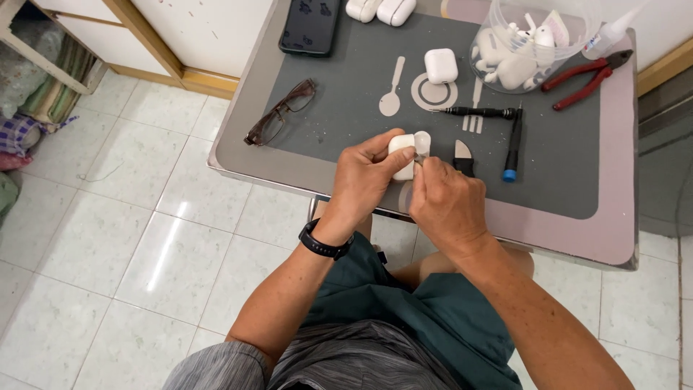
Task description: Using a small pry tool to open the plastic housing of an earbud charging case for repair.
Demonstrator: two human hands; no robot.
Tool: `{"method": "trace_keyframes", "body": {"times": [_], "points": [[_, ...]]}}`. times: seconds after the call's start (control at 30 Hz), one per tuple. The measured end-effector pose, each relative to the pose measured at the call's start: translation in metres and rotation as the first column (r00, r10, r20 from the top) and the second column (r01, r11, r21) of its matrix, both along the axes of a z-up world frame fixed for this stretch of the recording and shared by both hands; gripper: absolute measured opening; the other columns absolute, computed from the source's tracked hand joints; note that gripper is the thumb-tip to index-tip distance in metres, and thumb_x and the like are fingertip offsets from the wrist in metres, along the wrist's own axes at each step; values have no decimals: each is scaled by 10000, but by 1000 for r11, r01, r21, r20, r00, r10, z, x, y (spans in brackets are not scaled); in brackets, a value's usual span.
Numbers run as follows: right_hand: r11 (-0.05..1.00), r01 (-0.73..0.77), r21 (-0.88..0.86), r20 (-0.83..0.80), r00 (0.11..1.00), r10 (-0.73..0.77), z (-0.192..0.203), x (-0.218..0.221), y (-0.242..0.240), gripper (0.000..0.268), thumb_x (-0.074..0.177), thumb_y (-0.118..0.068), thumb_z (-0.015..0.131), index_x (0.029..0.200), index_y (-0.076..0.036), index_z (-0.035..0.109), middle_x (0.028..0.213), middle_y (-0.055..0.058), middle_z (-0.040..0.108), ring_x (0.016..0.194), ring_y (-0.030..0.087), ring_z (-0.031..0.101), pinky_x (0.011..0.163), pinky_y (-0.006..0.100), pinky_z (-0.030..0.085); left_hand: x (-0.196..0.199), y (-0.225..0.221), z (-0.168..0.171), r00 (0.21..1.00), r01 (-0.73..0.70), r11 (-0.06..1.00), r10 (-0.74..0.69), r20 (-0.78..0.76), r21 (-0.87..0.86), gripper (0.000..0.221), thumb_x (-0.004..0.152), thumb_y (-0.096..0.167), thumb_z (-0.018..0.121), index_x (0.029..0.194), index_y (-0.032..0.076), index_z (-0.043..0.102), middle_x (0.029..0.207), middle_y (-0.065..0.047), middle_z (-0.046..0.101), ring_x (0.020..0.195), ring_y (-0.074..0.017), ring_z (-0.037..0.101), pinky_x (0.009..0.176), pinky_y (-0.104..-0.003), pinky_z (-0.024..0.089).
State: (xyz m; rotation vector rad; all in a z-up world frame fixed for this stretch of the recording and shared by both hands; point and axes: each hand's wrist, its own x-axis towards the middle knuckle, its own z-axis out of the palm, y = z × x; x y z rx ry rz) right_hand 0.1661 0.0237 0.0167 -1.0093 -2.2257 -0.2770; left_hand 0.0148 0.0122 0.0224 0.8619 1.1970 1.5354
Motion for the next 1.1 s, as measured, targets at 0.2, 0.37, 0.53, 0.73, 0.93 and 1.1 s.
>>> {"method": "trace_keyframes", "body": {"times": [0.2,0.37,0.53,0.73,0.93,1.1], "points": [[997,47,56,43,998,-50,-4,0,1,261,966,-89,701,740,-96,570,513,31,498,460,266,612,390,322,424,6,0,2,996,-85,995,85,7,-44,503,836,167,846,1252,-58,674,981,-242,762,907,-257,734,738,-400,653],[997,40,63,41,998,-42,0,-1,2,261,968,-90,696,740,-97,570,513,37,495,453,276,605,382,329,421,7,9,-12,996,-91,995,92,21,-42,508,831,172,853,1244,-65,673,970,-243,760,889,-272,744,708,-391,658],[912,-173,-372,-304,951,57,6,4,18,406,952,-86,665,582,-79,500,391,58,414,425,366,538,378,309,342,-1,10,-7,999,22,999,-21,37,-25,487,832,160,848,1230,-65,680,965,-250,756,901,-263,727,716,-387,654],[948,-67,-311,-169,986,15,22,-4,6,414,971,-56,615,578,-94,493,395,88,439,401,355,535,365,310,356,-3,3,-8,999,-12,1000,13,-43,19,473,855,190,835,1246,-34,691,984,-237,762,944,-265,717,760,-413,646],[966,53,-251,-22,998,-60,25,-7,5,331,951,-88,613,624,-80,562,434,99,510,437,344,609,381,364,425,4,4,-18,973,-109,992,121,-198,67,430,885,184,815,1235,-35,697,1000,-237,764,962,-235,708,782,-403,633],[952,86,-292,-64,992,-109,5,-6,20,320,909,-157,660,619,-59,565,449,144,505,492,421,620,402,442,424,7,9,-24,939,-184,978,203,-277,93,394,902,188,793,1218,-28,703,966,-231,765,956,-243,725,764,-398,634]]}}
